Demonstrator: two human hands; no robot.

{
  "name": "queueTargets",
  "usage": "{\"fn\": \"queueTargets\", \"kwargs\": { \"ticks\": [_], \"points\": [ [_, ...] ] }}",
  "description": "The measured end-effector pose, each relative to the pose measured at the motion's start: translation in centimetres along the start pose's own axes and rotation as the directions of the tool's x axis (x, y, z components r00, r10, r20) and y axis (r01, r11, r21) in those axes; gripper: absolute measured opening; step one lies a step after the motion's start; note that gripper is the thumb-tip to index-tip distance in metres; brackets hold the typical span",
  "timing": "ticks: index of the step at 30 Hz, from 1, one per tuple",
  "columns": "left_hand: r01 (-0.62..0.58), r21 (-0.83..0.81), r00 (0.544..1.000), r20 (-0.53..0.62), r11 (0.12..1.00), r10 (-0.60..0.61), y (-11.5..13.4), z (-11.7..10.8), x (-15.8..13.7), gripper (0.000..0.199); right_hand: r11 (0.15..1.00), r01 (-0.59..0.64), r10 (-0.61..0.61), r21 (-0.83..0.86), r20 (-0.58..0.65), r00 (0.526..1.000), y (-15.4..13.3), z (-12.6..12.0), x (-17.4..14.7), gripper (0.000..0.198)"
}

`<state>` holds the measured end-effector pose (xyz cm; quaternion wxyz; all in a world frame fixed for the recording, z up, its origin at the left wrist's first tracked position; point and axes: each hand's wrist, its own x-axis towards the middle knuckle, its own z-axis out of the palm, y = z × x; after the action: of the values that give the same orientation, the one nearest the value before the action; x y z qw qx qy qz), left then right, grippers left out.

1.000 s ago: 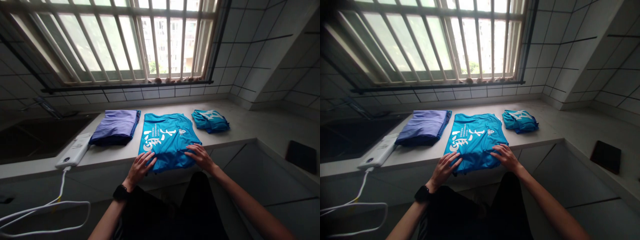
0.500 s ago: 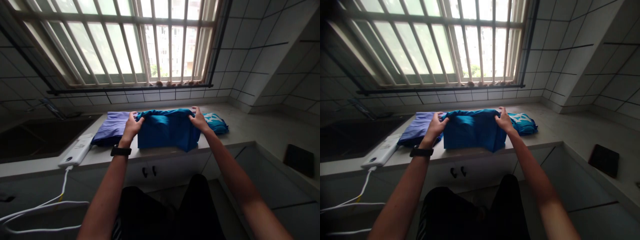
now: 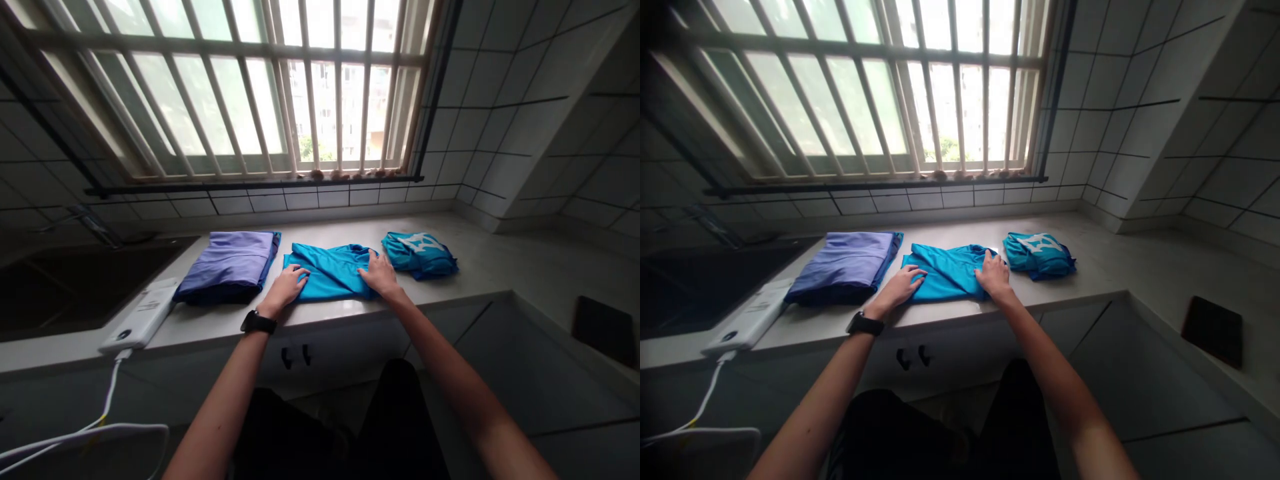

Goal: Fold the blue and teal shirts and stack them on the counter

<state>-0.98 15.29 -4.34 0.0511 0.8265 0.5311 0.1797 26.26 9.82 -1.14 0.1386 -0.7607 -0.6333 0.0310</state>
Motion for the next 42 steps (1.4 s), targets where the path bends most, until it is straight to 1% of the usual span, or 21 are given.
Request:
{"fn": "queueTargets", "kwargs": {
  "ticks": [3,5,7,9,11,13,14,16,19,21,24,26,27,28,30,32,34,36,38,40,42],
  "points": [
    [-0.018,0.082,1.0,-0.017,0.996,0.02,-0.2,0.8,-0.1,0.038,0.994,0.107,-0.111,0.032,0.13,0.985,0.6,-0.1,2.6,0.036],
    [-0.023,0.119,0.999,-0.035,0.993,0.028,-0.3,1.3,-0.4,0.041,0.992,0.125,-0.128,0.031,0.12,0.984,1.2,-0.4,3.9,0.036],
    [-0.023,0.143,0.999,-0.043,0.989,0.029,-0.4,1.6,-0.7,0.043,0.997,0.08,-0.08,0.0,0.025,0.996,1.6,-0.7,4.8,0.04],
    [-0.022,0.161,0.998,-0.049,0.987,0.031,-0.4,1.8,-0.9,0.044,0.997,0.08,-0.081,-0.017,-0.041,0.996,1.6,-0.8,5.1,0.046],
    [-0.028,0.178,0.998,-0.047,0.984,0.037,-0.3,1.9,-1.0,0.045,0.988,0.154,-0.154,-0.015,0.013,0.988,1.2,-0.6,5.2,0.049],
    [-0.033,0.195,0.998,-0.04,0.98,0.041,-0.2,1.9,-1.0,0.045,0.974,0.226,-0.224,-0.001,0.113,0.968,0.6,-0.4,5.1,0.044],
    [-0.032,0.201,0.998,-0.037,0.979,0.041,-0.2,2.0,-1.0,0.046,0.972,0.233,-0.231,-0.003,0.13,0.964,0.3,-0.3,5.2,0.04],
    [-0.022,0.201,0.999,-0.034,0.979,0.03,-0.1,1.9,-1.0,0.046,0.984,0.179,-0.177,-0.027,0.05,0.983,0.1,-0.4,5.6,0.034],
    [-0.005,0.192,1.0,-0.027,0.981,0.011,0.2,1.6,-1.2,0.045,0.997,0.042,-0.049,-0.058,-0.121,0.991,0.3,-1.2,6.7,0.045],
    [0.002,0.195,1.0,-0.016,0.981,0.001,0.4,1.4,-1.3,0.046,0.998,0.003,-0.013,-0.067,-0.142,0.99,0.5,-1.9,7.3,0.048],
    [0.018,0.201,1.0,0.005,0.979,-0.019,0.9,1.1,-1.4,0.047,0.997,0.026,-0.035,-0.077,-0.124,0.992,-0.3,-2.4,6.8,0.046],
    [0.028,0.202,0.999,0.022,0.979,-0.033,1.2,0.9,-1.5,0.047,0.996,0.059,-0.062,-0.06,-0.066,0.996,-1.6,-2.1,5.4,0.046],
    [0.031,0.205,0.999,0.03,0.978,-0.037,1.3,0.8,-1.5,0.047,0.998,0.053,-0.053,-0.046,0.003,0.999,-2.3,-1.8,4.5,0.047],
    [0.034,0.21,0.998,0.037,0.977,-0.043,1.4,0.6,-1.5,0.047,0.999,0.025,-0.021,-0.039,0.094,0.995,-3.0,-1.3,3.5,0.051],
    [0.043,0.228,0.997,0.052,0.973,-0.056,1.7,0.2,-1.5,0.046,0.996,-0.064,0.079,-0.07,0.254,0.964,-3.9,-0.1,1.8,0.062],
    [0.043,0.248,0.996,0.065,0.968,-0.061,2.1,-0.2,-1.9,0.045,0.987,-0.101,0.133,-0.122,0.289,0.948,-4.2,1.0,0.9,0.066],
    [0.031,0.268,0.996,0.069,0.963,-0.051,2.8,-0.7,-2.6,0.043,0.989,-0.052,0.086,-0.137,0.263,0.961,-3.7,1.8,1.1,0.062],
    [0.009,0.299,0.997,0.068,0.954,-0.03,3.9,-1.1,-3.9,0.041,0.99,0.066,-0.03,-0.126,0.271,0.962,-2.8,2.1,2.1,0.061],
    [-0.009,0.331,0.998,0.058,0.943,-0.011,5.4,-1.3,-5.5,0.04,0.965,0.239,-0.197,-0.106,0.303,0.932,-2.0,2.0,3.5,0.06],
    [-0.03,0.339,0.999,0.052,0.94,0.013,7.0,-1.6,-7.1,0.039,0.908,0.407,-0.362,-0.097,0.305,0.881,-1.4,1.8,4.6,0.059],
    [-0.081,0.283,0.994,0.09,0.956,0.058,8.0,-2.1,-8.3,0.038,0.851,0.513,-0.471,-0.11,0.27,0.84,-1.5,1.6,5.0,0.056]
  ]
}}
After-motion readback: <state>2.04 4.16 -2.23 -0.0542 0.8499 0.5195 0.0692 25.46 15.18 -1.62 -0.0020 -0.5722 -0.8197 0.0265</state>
